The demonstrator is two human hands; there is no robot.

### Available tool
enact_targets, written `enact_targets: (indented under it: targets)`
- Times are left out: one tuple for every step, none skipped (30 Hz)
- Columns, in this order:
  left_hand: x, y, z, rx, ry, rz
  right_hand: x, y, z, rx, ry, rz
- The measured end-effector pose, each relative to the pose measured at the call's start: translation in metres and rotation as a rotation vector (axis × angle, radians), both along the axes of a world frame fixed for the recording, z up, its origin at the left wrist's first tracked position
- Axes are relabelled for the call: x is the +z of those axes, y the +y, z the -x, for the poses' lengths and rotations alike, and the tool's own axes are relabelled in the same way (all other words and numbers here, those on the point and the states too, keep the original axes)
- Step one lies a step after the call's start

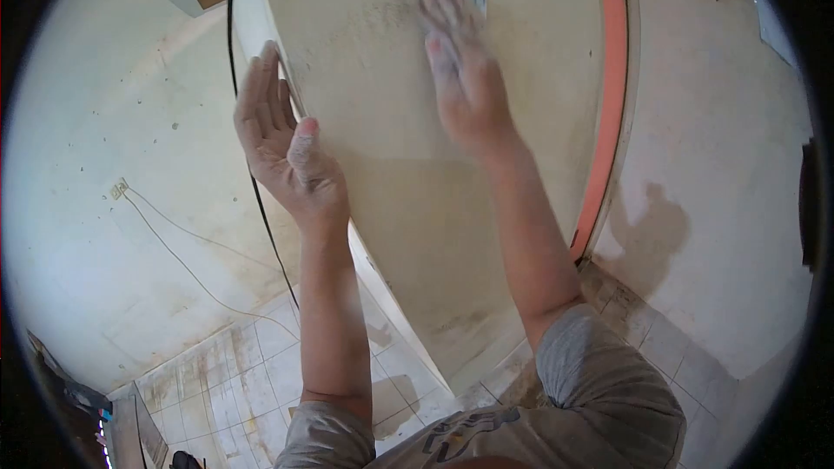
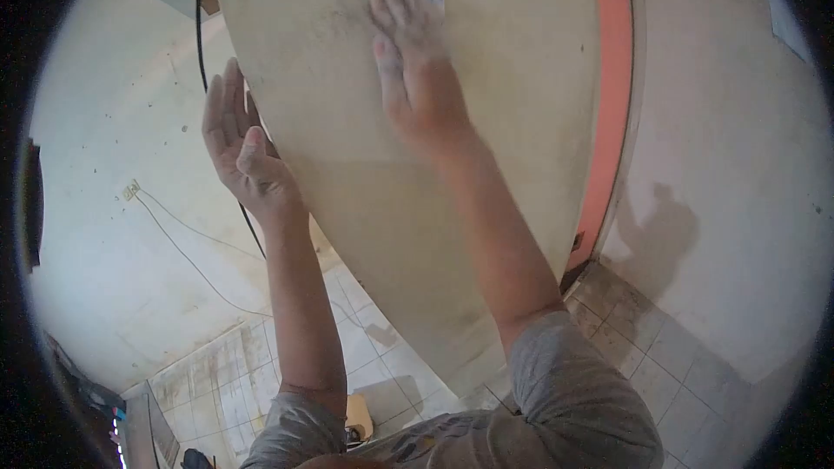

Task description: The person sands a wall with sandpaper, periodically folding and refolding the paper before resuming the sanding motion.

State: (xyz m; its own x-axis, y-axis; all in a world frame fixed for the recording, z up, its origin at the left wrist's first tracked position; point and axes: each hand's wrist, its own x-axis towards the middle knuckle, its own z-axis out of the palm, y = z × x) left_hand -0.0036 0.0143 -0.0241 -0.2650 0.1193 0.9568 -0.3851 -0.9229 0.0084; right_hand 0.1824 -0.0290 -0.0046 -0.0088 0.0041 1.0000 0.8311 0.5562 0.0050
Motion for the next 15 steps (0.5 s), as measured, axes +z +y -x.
enact_targets:
  targets:
    - [0.0,-0.001,0.0,-0.004,0.004,-0.007,0.012,0.003,-0.002,-0.014,-0.024,-0.021]
    - [0.0,-0.006,-0.001,-0.05,-0.009,0.023,0.012,0.004,0.0,-0.019,-0.022,-0.035]
    - [0.0,-0.008,0.0,-0.053,-0.03,0.048,0.012,0.005,0.002,-0.026,-0.017,-0.048]
    - [0.001,-0.009,0.0,-0.059,-0.048,0.076,0.009,0.005,0.003,-0.037,-0.01,-0.059]
    - [0.0,-0.009,-0.001,-0.069,-0.064,0.104,-0.003,0.003,0.005,-0.035,-0.001,-0.041]
    - [0.0,-0.008,-0.002,-0.09,-0.082,0.118,-0.025,0.0,0.008,-0.036,0.009,-0.026]
    - [0.0,-0.005,-0.002,-0.108,-0.101,0.131,-0.048,-0.003,0.013,-0.035,0.017,-0.011]
    - [-0.002,-0.004,-0.002,-0.123,-0.119,0.153,-0.073,-0.01,0.02,-0.024,0.06,0.053]
    - [-0.003,-0.006,-0.003,-0.123,-0.097,0.155,-0.1,-0.016,0.028,-0.009,0.101,0.124]
    - [-0.002,-0.009,-0.002,-0.119,-0.089,0.156,-0.131,-0.016,0.035,0.02,0.136,0.156]
    - [-0.001,-0.011,-0.001,-0.11,-0.09,0.153,-0.158,-0.014,0.04,0.054,0.163,0.186]
    - [-0.002,-0.011,0.0,-0.103,-0.082,0.152,-0.178,-0.015,0.045,0.029,0.156,0.202]
    - [-0.003,-0.009,0.0,-0.101,-0.067,0.146,-0.195,-0.017,0.05,-0.001,0.154,0.212]
    - [-0.003,-0.007,-0.001,-0.102,-0.046,0.134,-0.2,-0.017,0.053,-0.033,0.159,0.215]
    - [-0.004,-0.007,-0.001,-0.126,-0.044,0.125,-0.195,-0.017,0.054,-0.05,0.15,0.201]
